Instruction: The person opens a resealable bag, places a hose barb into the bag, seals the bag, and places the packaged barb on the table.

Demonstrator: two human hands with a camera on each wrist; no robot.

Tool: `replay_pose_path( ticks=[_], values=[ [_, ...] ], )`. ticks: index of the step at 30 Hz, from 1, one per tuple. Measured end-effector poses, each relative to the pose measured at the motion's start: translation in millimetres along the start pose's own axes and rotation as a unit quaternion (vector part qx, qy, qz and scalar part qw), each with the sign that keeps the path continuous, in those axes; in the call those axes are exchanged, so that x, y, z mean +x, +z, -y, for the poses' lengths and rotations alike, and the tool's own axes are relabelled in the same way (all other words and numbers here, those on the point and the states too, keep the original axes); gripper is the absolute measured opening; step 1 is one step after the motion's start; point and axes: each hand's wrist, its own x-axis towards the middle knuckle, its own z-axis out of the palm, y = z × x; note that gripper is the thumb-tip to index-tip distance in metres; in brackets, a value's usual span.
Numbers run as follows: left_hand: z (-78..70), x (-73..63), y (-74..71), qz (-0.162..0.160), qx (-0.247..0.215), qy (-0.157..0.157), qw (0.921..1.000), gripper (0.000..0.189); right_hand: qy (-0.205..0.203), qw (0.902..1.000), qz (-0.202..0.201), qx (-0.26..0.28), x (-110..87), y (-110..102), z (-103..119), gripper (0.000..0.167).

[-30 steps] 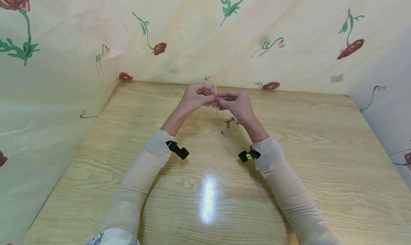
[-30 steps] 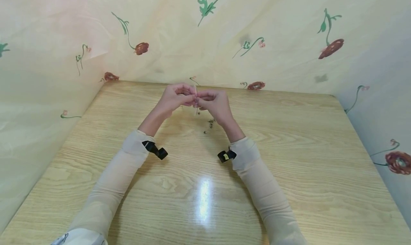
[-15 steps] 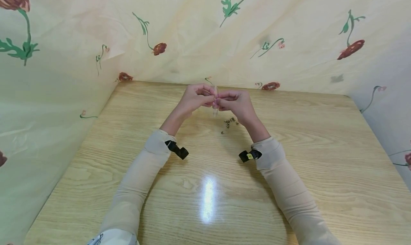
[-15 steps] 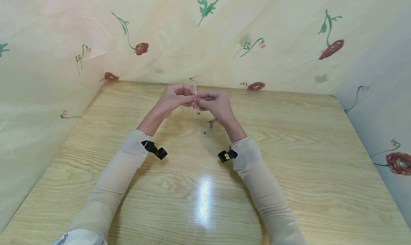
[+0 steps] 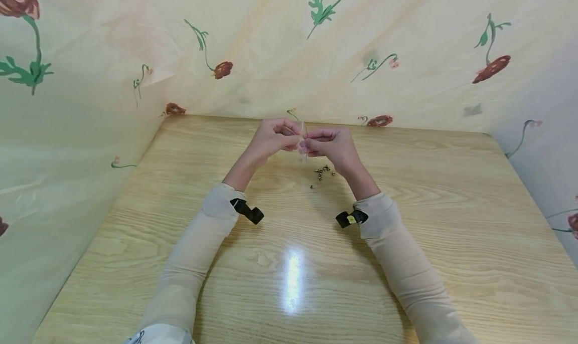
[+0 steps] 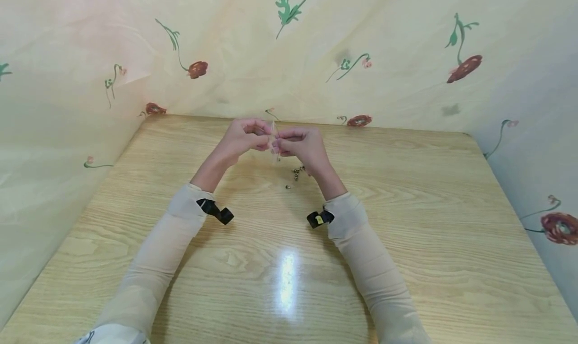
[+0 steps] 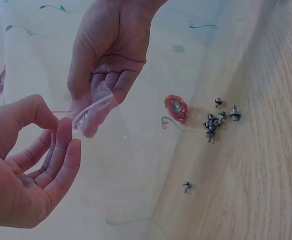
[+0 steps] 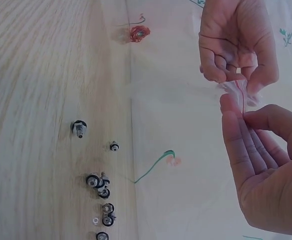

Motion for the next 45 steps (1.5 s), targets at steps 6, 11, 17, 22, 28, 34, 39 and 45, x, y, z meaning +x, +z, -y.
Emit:
replay_pose_path(
  ticks=[6,11,17,22,28,34,39,45],
  values=[
    [-1.6,-0.7,-3.4,-0.006,0.006,-0.014,0.9999,0.011,0.023,0.9997,-0.009,0.006,0.4,-4,1,0.03],
    [-2.7,-2.3,-6.4,0.0,0.01,-0.011,0.9999,0.012,0.032,0.9994,-0.009,0.003,-0.6,-7,4,0.025],
    [-2.8,-2.2,-10.4,0.013,0.029,-0.022,0.9992,0.017,0.052,0.9986,-0.01,-0.006,-0.6,-11,6,0.019],
    [-3.3,-1.6,-12.7,0.022,0.039,-0.034,0.9984,0.016,0.07,0.9972,0.004,-0.025,0.3,-16,5,0.022],
    [-6.8,-3.8,-15.3,0.033,0.051,-0.039,0.9974,0.011,0.084,0.9958,0.026,-0.024,1.5,-22,4,0.034],
    [-10.2,-5.8,-16.4,0.044,0.06,-0.036,0.9966,0.011,0.092,0.995,0.029,-0.026,1.3,-25,6,0.031],
    [-11.0,-6.0,-16.4,0.052,0.069,-0.029,0.9959,0.013,0.095,0.9946,0.028,-0.031,1.4,-25,7,0.03],
    [-9.0,-4.8,-15.5,0.061,0.082,-0.007,0.9948,0.018,0.086,0.9956,0.023,-0.03,1.7,-24,6,0.032]
  ],
)
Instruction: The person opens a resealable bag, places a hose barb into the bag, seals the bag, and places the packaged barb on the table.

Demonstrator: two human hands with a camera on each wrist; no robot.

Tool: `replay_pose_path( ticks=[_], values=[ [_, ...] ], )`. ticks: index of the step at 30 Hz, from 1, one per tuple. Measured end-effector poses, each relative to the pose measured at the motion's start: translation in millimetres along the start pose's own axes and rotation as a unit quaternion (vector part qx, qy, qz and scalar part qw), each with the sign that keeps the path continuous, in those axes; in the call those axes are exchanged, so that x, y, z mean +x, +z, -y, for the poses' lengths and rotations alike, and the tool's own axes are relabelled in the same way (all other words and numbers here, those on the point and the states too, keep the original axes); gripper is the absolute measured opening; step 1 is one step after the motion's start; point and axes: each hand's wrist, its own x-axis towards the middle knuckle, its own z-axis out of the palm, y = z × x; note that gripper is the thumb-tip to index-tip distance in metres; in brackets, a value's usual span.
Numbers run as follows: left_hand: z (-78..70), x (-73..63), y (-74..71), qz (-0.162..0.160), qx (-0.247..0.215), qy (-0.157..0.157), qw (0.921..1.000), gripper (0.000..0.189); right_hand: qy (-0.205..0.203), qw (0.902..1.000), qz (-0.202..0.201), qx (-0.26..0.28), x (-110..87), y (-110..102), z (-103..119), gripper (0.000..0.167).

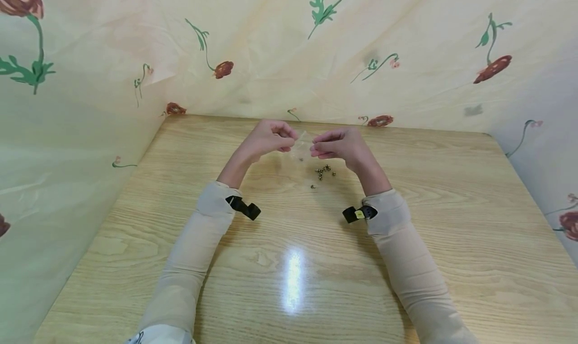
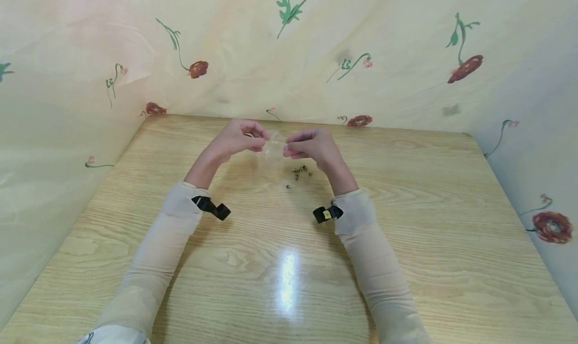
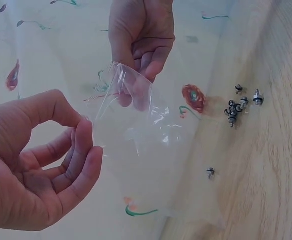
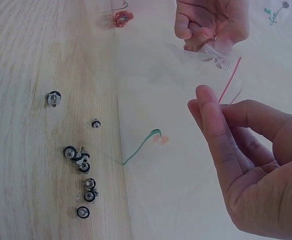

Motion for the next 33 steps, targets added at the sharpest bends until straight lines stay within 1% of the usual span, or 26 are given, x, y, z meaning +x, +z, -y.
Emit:
replay_pose_path(
  ticks=[3,5,9,11,12,15,17,19,22,26,29,33],
  values=[
    [0.9,1.9,2.1,-0.003,0.009,0.018,0.9998,0.017,-0.001,1.0,-0.005,0.003,-0.2,1,1,0.03],
    [1.7,3.3,3.6,-0.011,0.015,0.036,0.9992,0.015,0.0,0.9999,-0.008,0.006,-0.3,1,1,0.03],
    [2.5,5.8,6.2,-0.032,0.016,0.097,0.9946,0.018,0.0,0.9999,-0.013,0.01,0.0,1,2,0.03],
    [2.1,6.1,7.6,-0.04,0.02,0.129,0.9907,0.024,0.001,0.9998,-0.014,0.011,0.0,1,3,0.028],
    [1.7,6.0,8.4,-0.043,0.029,0.143,0.9884,0.028,0.001,0.9999,-0.013,0.011,0.1,0,3,0.027],
    [1.2,6.2,11.4,-0.047,0.078,0.17,0.9812,0.047,0.0,0.9999,-0.01,0.014,0.0,-2,3,0.024],
    [2.2,6.9,13.9,-0.044,0.129,0.178,0.9746,0.063,0.0,0.9998,-0.008,0.018,0.3,-2,2,0.023],
    [4.5,7.7,16.8,-0.039,0.18,0.179,0.9664,0.078,-0.001,0.9997,-0.008,0.024,0.2,-2,2,0.023],
    [8.8,9.5,21.2,-0.031,0.253,0.183,0.9494,0.096,0.0,0.9994,-0.008,0.033,0.0,-2,2,0.023],
    [13.5,12.5,26.2,-0.028,0.327,0.204,0.9221,0.103,-0.001,0.9991,-0.006,0.041,-1.1,-1,2,0.026],
    [16.0,13.8,28.5,-0.03,0.345,0.22,0.9122,0.098,-0.004,0.9989,-0.006,0.047,-1.9,0,2,0.027],
    [17.4,14.3,28.8,-0.034,0.333,0.23,0.914,0.083,-0.008,0.9986,-0.006,0.052,-2.1,-1,2,0.021]
  ],
)
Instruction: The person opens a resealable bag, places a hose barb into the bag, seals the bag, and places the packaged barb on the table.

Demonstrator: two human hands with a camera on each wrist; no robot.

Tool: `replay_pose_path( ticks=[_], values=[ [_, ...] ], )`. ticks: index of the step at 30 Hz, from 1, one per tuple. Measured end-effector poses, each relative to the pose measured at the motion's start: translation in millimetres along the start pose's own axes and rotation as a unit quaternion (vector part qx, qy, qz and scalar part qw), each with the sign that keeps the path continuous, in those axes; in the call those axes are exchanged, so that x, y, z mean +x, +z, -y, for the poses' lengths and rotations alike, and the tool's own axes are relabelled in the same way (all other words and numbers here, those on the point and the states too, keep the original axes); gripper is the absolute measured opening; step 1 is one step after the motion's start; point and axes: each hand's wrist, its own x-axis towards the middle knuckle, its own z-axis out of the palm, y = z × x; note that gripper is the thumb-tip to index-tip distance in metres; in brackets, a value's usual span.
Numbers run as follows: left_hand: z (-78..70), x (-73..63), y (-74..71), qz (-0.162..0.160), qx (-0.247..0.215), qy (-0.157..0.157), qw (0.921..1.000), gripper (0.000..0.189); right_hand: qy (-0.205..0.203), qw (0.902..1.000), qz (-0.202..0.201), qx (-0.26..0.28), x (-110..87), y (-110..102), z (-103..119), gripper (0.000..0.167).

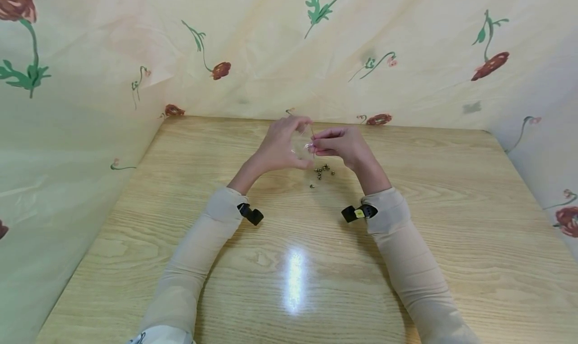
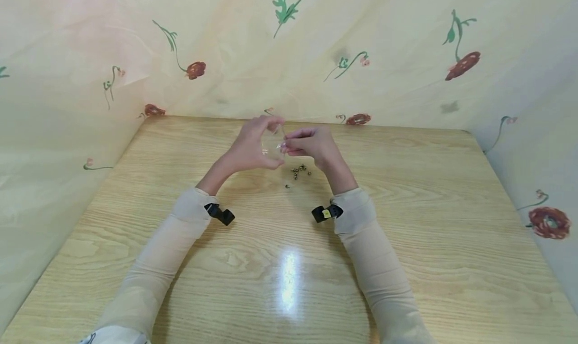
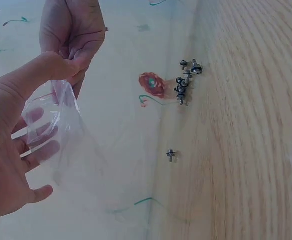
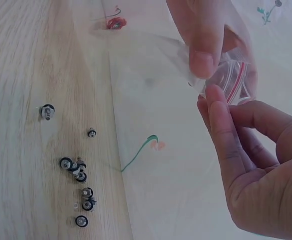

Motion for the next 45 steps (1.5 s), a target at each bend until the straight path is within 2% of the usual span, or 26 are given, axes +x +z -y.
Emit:
replay_pose_path(
  ticks=[5,9,16,29,33,45],
  values=[
    [-0.2,0.7,-2.2,-0.012,-0.002,0.015,0.9998,0.068,-0.002,1.0,0.005,-0.005,-0.2,0,1,0.021],
    [-0.3,0.2,-3.3,-0.014,-0.007,0.022,0.9996,0.066,0.003,0.9999,0.008,-0.01,-0.5,-1,1,0.026],
    [0.4,-1.8,-7.2,0.006,-0.014,0.017,0.9997,0.064,0.015,0.9994,0.031,0.007,0.5,-4,-1,0.013],
    [6.6,-2.5,-5.0,0.042,-0.053,0.019,0.9975,0.061,0.053,0.9961,0.07,0.009,3.4,-11,-5,0.014],
    [6.8,-2.4,-3.7,0.053,-0.059,0.012,0.9968,0.06,0.059,0.9951,0.079,-0.009,4.8,-14,-6,0.013],
    [13.9,-3.2,-0.9,0.076,-0.062,-0.025,0.9949,0.061,0.058,0.9899,0.087,-0.095,6.0,-19,-5,0.027]
  ],
)
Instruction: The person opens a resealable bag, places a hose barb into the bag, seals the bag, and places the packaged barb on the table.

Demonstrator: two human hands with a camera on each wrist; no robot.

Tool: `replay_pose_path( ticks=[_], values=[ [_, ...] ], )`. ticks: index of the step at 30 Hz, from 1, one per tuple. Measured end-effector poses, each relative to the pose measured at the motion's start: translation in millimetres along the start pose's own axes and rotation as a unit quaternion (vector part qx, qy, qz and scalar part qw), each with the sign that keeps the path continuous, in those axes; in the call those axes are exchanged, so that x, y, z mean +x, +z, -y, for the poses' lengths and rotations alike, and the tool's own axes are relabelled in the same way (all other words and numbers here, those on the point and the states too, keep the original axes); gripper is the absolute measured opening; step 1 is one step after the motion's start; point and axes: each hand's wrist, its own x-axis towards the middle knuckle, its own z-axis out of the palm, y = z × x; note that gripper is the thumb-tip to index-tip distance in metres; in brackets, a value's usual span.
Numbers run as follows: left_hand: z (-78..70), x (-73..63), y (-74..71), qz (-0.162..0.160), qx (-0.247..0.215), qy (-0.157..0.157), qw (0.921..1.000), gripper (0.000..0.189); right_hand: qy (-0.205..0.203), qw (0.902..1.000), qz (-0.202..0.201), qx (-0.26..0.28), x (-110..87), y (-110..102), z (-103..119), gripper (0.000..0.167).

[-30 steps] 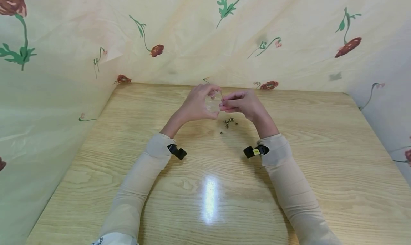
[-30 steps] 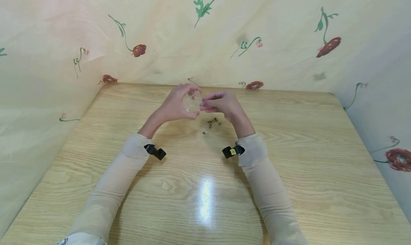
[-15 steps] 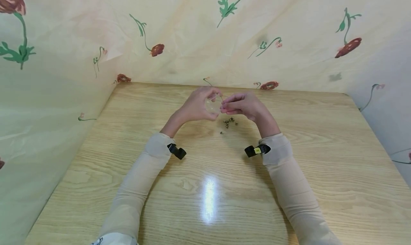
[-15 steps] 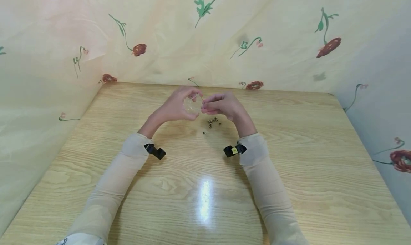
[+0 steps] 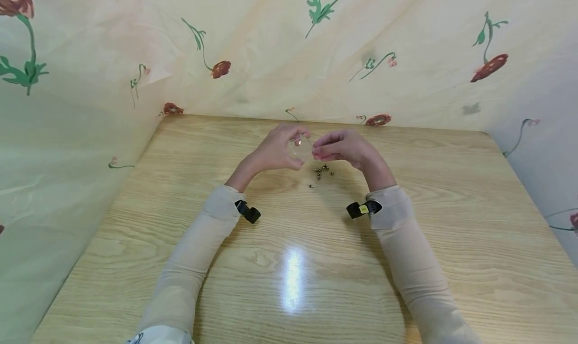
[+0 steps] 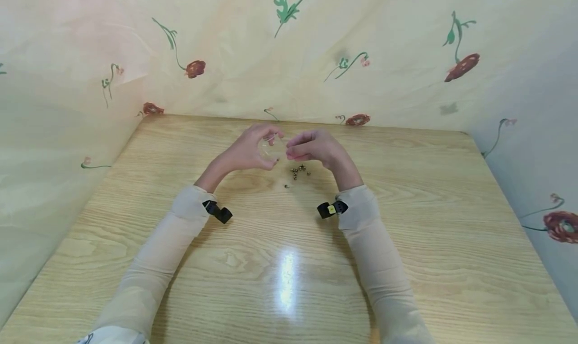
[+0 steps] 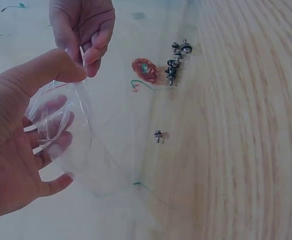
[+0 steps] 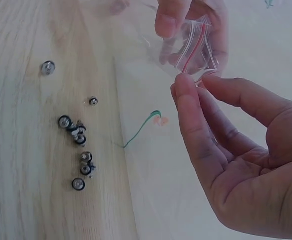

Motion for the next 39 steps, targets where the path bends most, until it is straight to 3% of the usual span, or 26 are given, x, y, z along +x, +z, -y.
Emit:
replay_pose_path(
  ticks=[6,14,19,25,33,39],
  values=[
    [3.9,-0.1,1.1,0.014,-0.004,-0.026,0.9996,0.062,0.005,0.9957,-0.011,-0.092,-2.4,-3,-3,0.03],
    [7.2,0.0,1.6,0.022,-0.011,-0.038,0.999,0.064,-0.031,0.9848,-0.028,-0.169,-7.1,-13,-17,0.034],
    [10.5,1.1,1.8,0.027,-0.012,-0.037,0.9989,0.066,-0.064,0.9744,-0.035,-0.213,-10.9,-20,-25,0.03],
    [11.7,0.3,2.0,0.031,-0.013,-0.036,0.9988,0.067,-0.102,0.9543,-0.031,-0.279,-11.3,-27,-37,0.025],
    [13.2,0.6,2.2,0.029,-0.014,-0.031,0.999,0.066,-0.127,0.939,-0.039,-0.317,-9.8,-31,-52,0.022],
    [12.6,-0.2,2.3,0.032,-0.007,-0.031,0.999,0.067,-0.127,0.9368,-0.039,-0.324,-11.4,-31,-58,0.021]
  ],
)
